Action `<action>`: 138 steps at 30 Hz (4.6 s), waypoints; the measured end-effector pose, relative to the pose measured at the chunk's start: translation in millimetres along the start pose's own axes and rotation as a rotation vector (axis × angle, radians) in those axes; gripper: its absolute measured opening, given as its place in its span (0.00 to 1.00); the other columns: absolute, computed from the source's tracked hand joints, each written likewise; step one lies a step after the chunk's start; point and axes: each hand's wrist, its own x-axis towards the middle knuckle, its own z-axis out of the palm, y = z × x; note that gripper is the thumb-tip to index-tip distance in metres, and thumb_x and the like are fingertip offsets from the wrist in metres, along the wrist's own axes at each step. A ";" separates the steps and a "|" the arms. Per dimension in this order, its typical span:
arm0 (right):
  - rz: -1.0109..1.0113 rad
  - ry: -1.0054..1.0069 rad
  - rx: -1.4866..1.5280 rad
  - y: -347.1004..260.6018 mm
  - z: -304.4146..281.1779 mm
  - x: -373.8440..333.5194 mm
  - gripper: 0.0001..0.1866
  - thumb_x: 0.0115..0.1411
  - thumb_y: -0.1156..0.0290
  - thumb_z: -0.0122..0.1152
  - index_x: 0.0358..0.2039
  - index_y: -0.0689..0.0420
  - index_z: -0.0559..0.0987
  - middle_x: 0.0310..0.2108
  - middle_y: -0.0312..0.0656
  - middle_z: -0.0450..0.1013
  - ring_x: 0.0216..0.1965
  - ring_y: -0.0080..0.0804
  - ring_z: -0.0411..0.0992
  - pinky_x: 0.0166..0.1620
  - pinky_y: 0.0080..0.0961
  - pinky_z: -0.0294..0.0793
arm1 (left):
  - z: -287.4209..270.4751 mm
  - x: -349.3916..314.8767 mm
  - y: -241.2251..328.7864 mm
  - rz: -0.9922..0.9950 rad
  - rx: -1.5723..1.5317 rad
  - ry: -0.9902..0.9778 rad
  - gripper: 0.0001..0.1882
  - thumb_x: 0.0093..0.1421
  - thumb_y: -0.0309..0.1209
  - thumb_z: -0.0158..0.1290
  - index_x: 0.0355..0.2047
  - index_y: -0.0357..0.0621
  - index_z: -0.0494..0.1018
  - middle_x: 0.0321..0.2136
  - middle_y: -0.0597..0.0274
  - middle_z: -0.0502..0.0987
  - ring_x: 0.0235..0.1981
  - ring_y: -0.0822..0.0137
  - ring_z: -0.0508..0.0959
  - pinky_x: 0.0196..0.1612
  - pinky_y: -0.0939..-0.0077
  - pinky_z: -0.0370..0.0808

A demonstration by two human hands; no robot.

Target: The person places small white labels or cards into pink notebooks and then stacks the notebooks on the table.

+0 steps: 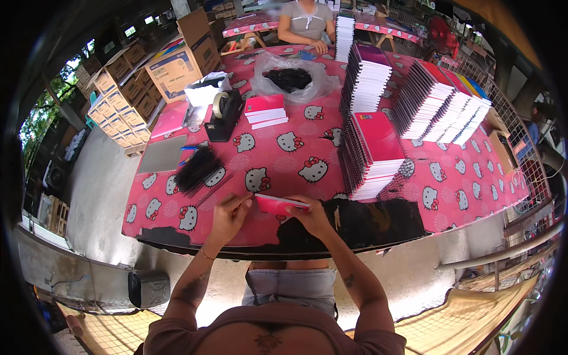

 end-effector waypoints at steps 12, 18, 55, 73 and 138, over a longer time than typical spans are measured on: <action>-0.010 -0.039 0.116 9.7 2.4 2.4 0.15 0.63 0.76 0.63 0.51 0.60 0.80 0.40 0.38 0.80 0.40 0.22 0.77 0.46 0.23 0.77 | -7.5 28.3 -1.3 0.094 -0.116 -0.193 0.09 0.63 0.32 0.59 0.37 0.38 0.77 0.25 0.52 0.78 0.27 0.60 0.80 0.27 0.67 0.73; 0.003 -0.050 0.169 5.8 -4.2 -1.9 0.15 0.63 0.77 0.62 0.51 0.61 0.79 0.40 0.38 0.80 0.39 0.22 0.77 0.46 0.23 0.77 | -7.2 37.5 -1.4 0.037 -0.040 -0.383 0.16 0.62 0.34 0.60 0.47 0.42 0.76 0.40 0.51 0.76 0.32 0.57 0.78 0.36 0.60 0.74; -0.184 0.045 -0.118 -49.0 23.0 -27.9 0.19 0.61 0.71 0.66 0.53 0.56 0.80 0.42 0.46 0.82 0.42 0.22 0.77 0.48 0.27 0.76 | 22.3 2.2 48.5 0.354 0.727 -0.209 0.45 0.66 0.58 0.42 0.64 0.22 0.56 0.64 0.24 0.57 0.70 0.31 0.52 0.69 0.31 0.40; -0.089 0.005 -0.110 -7.5 9.6 -15.6 0.19 0.61 0.76 0.63 0.54 0.60 0.79 0.43 0.46 0.82 0.43 0.25 0.79 0.47 0.26 0.77 | 57.1 -44.2 49.4 0.465 0.519 -0.346 0.46 0.69 0.61 0.32 0.65 0.25 0.56 0.66 0.32 0.57 0.70 0.37 0.55 0.67 0.28 0.42; -0.348 0.676 -0.494 -123.6 -173.4 -28.0 0.37 0.55 0.68 0.74 0.63 0.66 0.68 0.58 0.57 0.70 0.60 0.44 0.69 0.61 0.33 0.67 | 123.5 198.6 146.0 0.826 -0.257 -0.098 0.15 0.55 0.18 0.55 0.43 0.38 0.78 0.47 0.53 0.80 0.51 0.52 0.78 0.54 0.60 0.76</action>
